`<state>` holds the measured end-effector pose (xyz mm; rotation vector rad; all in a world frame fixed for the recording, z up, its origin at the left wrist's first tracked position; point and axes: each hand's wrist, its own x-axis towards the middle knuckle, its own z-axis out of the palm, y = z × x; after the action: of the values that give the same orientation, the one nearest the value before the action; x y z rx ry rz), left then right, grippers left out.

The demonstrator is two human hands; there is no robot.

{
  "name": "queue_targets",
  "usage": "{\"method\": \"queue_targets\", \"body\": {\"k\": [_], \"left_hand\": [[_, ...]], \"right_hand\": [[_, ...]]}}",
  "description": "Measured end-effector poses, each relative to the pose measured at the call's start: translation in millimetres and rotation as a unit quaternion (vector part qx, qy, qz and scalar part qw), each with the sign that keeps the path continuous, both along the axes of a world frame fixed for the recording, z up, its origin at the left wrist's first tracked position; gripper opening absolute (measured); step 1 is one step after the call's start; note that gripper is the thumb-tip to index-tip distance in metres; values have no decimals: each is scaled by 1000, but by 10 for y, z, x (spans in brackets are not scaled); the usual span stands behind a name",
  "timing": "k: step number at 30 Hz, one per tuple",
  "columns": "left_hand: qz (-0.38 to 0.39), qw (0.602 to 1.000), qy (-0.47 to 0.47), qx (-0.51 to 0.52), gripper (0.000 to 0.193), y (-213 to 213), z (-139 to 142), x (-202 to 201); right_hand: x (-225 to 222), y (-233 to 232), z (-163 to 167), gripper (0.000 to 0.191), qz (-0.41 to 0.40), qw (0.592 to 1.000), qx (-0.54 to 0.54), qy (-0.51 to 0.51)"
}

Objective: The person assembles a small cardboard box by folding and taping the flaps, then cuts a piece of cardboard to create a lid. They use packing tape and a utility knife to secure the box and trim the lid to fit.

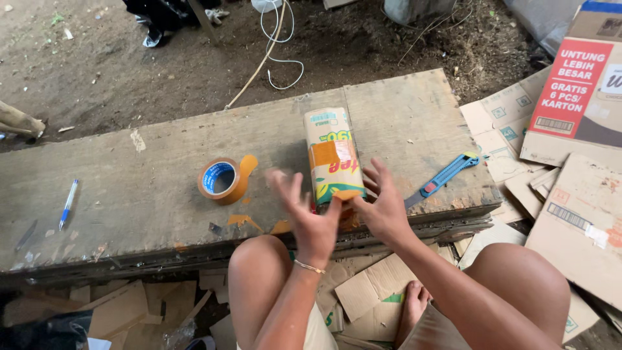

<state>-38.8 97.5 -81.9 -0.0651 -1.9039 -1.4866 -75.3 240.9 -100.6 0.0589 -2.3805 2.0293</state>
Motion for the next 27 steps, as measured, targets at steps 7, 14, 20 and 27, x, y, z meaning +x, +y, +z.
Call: {"method": "queue_targets", "body": {"k": [7,14,20,27], "left_hand": [[-69,978,-179,80,97,-194,-300,-253],[-52,946,-300,112,67,-293,-532,-533],[-110,906,-322,250,74,-281,-673,-670],[-95,947,-274,136,69,-195,-510,-537]], "right_hand": [[-220,-44,-261,75,21,1000,10,-13],[-349,-58,-391,64,-8,988,-108,-107],[-397,-125,-572,59,-24,978,-163,-128],[-374,-109,-512,66,12,982,-138,-127]]}}
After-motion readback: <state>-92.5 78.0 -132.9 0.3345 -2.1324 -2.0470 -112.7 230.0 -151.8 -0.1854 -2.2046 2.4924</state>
